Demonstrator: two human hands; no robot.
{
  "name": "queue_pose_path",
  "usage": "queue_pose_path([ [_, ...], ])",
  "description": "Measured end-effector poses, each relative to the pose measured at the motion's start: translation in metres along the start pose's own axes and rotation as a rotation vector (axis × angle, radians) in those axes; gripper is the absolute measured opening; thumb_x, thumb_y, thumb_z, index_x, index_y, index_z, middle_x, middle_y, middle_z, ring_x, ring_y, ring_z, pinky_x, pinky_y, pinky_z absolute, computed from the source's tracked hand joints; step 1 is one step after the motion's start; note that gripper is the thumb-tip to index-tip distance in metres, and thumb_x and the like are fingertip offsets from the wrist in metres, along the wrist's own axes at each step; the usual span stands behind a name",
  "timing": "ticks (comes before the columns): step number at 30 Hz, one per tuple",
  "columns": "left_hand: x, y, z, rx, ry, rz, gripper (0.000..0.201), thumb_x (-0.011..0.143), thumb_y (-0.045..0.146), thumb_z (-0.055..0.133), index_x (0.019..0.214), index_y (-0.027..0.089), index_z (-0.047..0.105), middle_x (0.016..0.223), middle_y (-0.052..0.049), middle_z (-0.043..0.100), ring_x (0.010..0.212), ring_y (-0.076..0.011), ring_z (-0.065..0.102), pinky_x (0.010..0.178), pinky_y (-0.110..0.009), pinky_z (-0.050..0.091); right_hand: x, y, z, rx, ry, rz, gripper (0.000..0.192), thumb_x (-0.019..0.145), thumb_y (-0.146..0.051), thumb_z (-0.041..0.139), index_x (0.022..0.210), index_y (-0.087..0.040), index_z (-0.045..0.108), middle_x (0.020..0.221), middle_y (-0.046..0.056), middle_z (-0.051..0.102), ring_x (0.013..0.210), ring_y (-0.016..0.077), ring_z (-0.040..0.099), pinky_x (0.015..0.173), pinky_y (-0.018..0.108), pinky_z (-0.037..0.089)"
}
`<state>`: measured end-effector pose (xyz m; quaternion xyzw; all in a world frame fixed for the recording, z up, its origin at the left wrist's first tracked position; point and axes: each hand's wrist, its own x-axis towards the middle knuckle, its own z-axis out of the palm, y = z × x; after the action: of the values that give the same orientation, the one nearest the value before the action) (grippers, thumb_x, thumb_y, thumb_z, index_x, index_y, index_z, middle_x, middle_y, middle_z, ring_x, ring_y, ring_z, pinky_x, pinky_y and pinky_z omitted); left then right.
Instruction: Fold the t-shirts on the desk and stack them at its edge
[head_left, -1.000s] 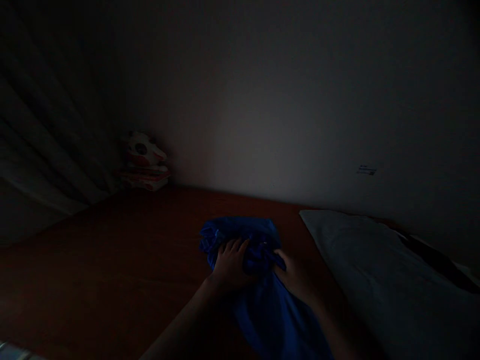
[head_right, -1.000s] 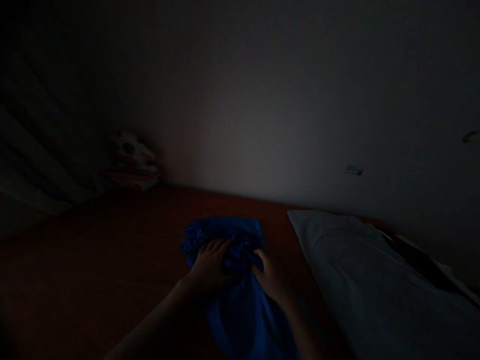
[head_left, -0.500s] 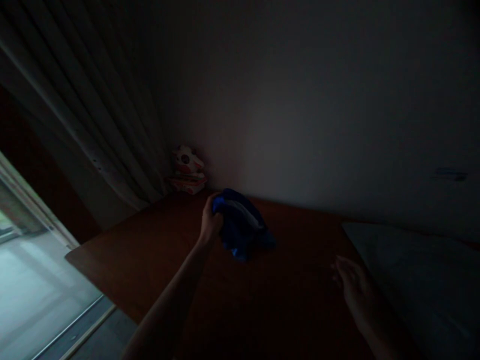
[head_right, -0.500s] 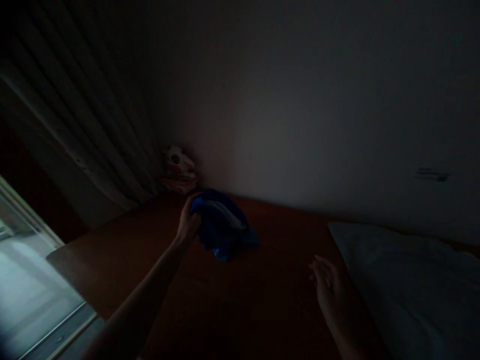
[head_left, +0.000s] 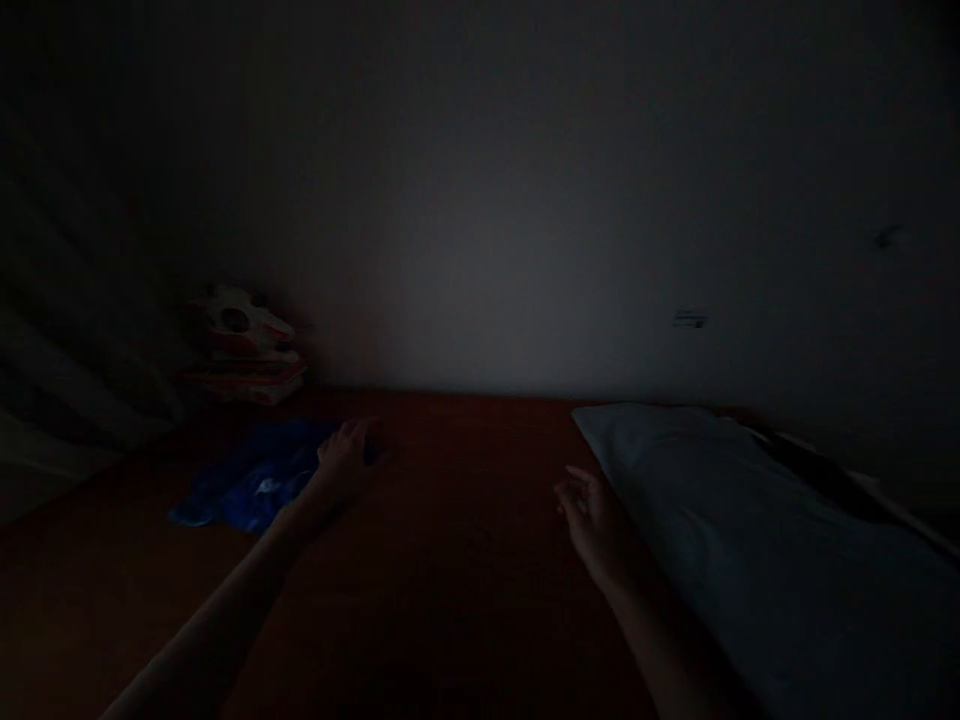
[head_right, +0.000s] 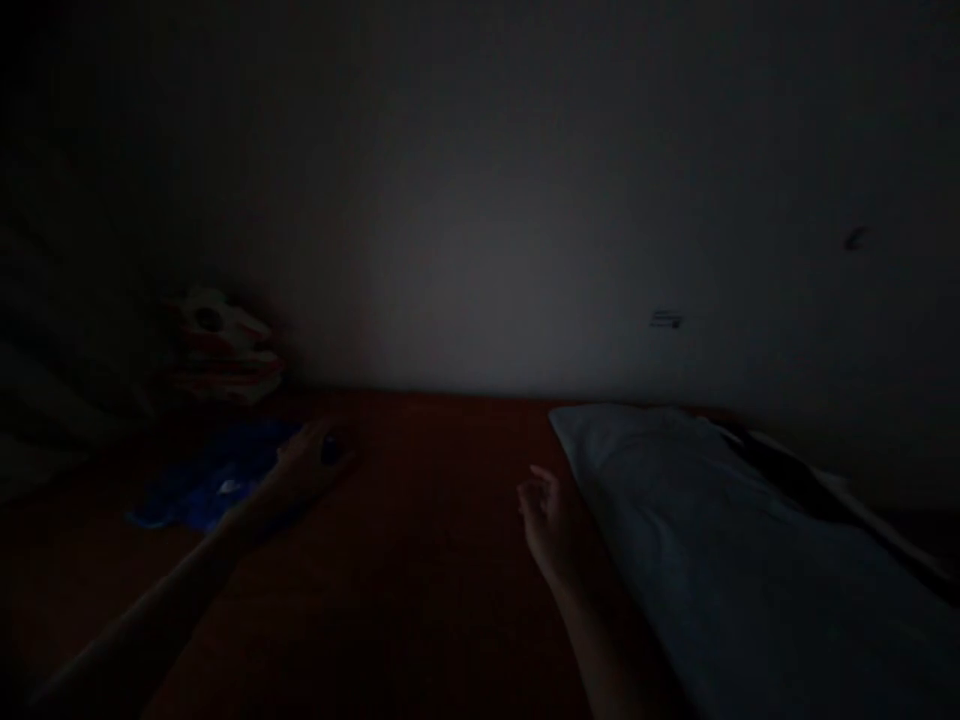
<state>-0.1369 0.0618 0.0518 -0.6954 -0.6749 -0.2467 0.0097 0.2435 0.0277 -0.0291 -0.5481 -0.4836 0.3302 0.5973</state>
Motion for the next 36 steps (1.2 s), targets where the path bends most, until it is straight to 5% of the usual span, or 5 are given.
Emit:
queue_pose_path([
  [7, -0.060, 0.109, 0.082, -0.203, -0.234, 0.441, 0.031, 0.096, 0.035, 0.042, 0.109, 0.022, 0.068, 0.112, -0.012, 0.070, 0.102, -0.0267, 0.066, 0.094, -0.042, 0.051, -0.005, -0.001, -0.006, -0.269, -0.152, -0.045, 0.039, 0.096, -0.049, 0.039, 0.123, -0.025, 0.053, 0.112, 0.010, 0.070, 0.095, 0.0225, 0.069, 0.080, 0.036, 0.057],
  [15, -0.062, 0.080, 0.081, -0.401, -0.284, 0.180, 0.037, 0.091, 0.055, 0.049, 0.100, 0.023, 0.065, 0.096, -0.008, 0.072, 0.081, -0.0247, 0.070, 0.070, -0.034, 0.055, 0.011, -0.019, -0.044, -0.488, -0.262, -0.097, 0.026, 0.088, -0.034, 0.059, 0.114, -0.035, 0.060, 0.091, -0.003, 0.074, 0.084, 0.0217, 0.072, 0.081, 0.038, 0.059],
  [21, -0.060, 0.084, 0.084, -0.419, -0.307, 0.227, 0.035, 0.087, 0.055, 0.053, 0.091, 0.025, 0.069, 0.093, -0.008, 0.074, 0.079, -0.0259, 0.071, 0.072, -0.035, 0.056, 0.049, -0.050, -0.157, -0.921, 0.092, -0.034, 0.034, 0.087, -0.028, 0.062, 0.119, -0.016, 0.064, 0.132, 0.020, 0.064, 0.133, 0.0349, 0.052, 0.113, 0.048, 0.037],
  [26, -0.057, 0.087, 0.078, -0.438, -0.309, 0.232, 0.033, 0.085, 0.052, 0.054, 0.095, 0.027, 0.073, 0.097, -0.007, 0.076, 0.085, -0.0267, 0.072, 0.077, -0.036, 0.057, 0.054, -0.047, -0.223, -1.126, 0.386, 0.178, 0.047, 0.090, -0.037, 0.058, 0.124, -0.005, 0.063, 0.135, 0.036, 0.054, 0.134, 0.0486, 0.048, 0.104, 0.065, 0.036],
  [36, -0.059, 0.095, 0.067, -0.532, -0.295, 0.187, 0.033, 0.084, 0.051, 0.055, 0.093, 0.026, 0.074, 0.095, -0.008, 0.077, 0.085, -0.0281, 0.073, 0.077, -0.038, 0.059, 0.055, -0.058, -0.226, -0.958, 0.383, 0.168, 0.021, 0.092, -0.028, 0.050, 0.076, -0.024, 0.064, 0.087, 0.016, 0.070, 0.099, 0.0353, 0.069, 0.087, 0.050, 0.046],
])
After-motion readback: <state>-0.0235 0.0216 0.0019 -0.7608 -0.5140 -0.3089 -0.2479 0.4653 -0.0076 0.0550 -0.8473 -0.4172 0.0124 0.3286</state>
